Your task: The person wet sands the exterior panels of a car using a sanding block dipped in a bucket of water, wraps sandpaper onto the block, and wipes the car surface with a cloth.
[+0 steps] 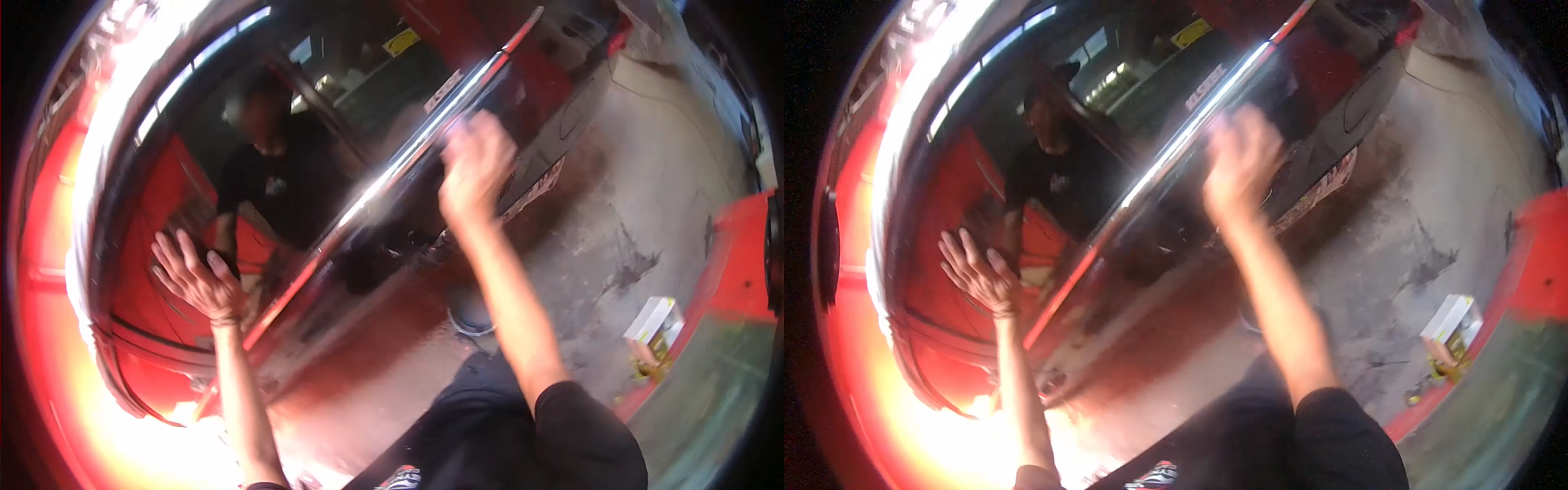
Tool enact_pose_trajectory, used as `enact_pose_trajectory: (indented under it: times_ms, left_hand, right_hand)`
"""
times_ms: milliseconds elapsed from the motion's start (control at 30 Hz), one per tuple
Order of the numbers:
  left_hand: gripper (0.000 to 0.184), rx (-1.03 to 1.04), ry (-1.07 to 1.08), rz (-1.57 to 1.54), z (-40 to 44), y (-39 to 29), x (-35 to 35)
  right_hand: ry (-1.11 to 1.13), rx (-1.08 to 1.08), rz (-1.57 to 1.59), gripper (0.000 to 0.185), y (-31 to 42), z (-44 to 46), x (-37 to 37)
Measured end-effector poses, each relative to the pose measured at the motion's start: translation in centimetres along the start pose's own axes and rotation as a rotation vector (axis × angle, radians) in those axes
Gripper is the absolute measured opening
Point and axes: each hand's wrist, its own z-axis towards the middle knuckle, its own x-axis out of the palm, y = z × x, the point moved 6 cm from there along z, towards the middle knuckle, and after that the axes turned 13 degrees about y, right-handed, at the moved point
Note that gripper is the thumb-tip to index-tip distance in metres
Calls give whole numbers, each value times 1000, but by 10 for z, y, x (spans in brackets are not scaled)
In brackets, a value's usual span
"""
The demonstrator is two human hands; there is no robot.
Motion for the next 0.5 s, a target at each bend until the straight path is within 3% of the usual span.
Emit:
enact_pose_trajectory:
  times_ms: [67,133,267,333,500]
  left_hand:
    - [60,-1,12,23,1,-1,-1]
    - [61,2,26,37,-3,-1,0]
    - [61,-12,33,43,-3,-1,1]
    - [62,-10,50,48,-4,0,2]
    - [64,-17,68,60,-5,1,3]
  right_hand:
    - [33,92,296,23,63,-78,12]
    - [184,97,122,28,81,-101,5]
    - [-49,206,58,38,-27,4,-8]
    - [-156,296,81,32,-65,47,-15]
    - [-86,233,161,41,-1,-35,3]
